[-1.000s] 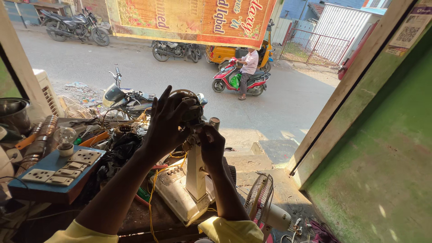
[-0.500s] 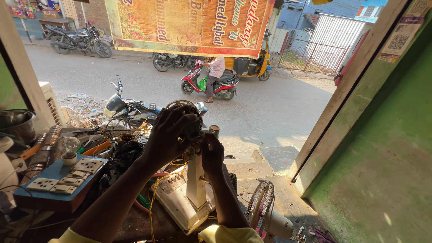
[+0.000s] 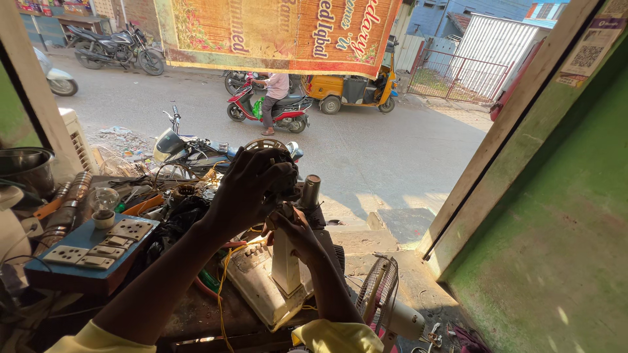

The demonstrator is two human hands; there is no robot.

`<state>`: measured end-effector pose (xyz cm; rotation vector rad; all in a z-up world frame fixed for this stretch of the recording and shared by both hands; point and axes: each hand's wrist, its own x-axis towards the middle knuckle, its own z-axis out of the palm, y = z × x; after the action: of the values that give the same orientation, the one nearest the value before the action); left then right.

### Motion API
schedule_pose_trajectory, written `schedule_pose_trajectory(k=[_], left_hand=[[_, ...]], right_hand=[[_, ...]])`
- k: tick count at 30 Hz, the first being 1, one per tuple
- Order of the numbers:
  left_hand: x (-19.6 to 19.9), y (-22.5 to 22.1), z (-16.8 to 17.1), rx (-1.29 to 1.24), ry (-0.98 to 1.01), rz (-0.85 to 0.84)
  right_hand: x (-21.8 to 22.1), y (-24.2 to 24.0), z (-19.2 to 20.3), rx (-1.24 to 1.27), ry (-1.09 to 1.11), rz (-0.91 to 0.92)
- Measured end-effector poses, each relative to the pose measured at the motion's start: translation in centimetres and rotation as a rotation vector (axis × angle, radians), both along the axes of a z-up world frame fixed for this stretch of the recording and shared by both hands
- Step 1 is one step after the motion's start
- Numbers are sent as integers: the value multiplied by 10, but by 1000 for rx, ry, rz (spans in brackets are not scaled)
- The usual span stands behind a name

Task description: The person works on a disassembled fan motor and head assembly at a cluttered workbench. They strip and twist wires, connect them to a power strip, and use a screwdriver to open the motor housing. They then use pliers to adjust internal wiring and components.

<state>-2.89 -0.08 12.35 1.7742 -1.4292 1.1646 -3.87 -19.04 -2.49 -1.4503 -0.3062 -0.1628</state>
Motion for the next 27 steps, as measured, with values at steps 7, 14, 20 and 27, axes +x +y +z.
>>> schedule_pose_trajectory(k=[7, 14, 20, 27], left_hand=[[1, -1, 5, 82, 92, -17], [3, -26, 4, 132, -234, -25], [15, -24, 3, 89, -160, -120], [32, -23, 2, 109, -114, -214]], right_hand=[[20, 7, -24, -142, -256, -318], [36, 9, -17, -124, -180, -414], [7, 17, 7, -205, -442, -816], [-20, 25, 31, -242, -503, -817]])
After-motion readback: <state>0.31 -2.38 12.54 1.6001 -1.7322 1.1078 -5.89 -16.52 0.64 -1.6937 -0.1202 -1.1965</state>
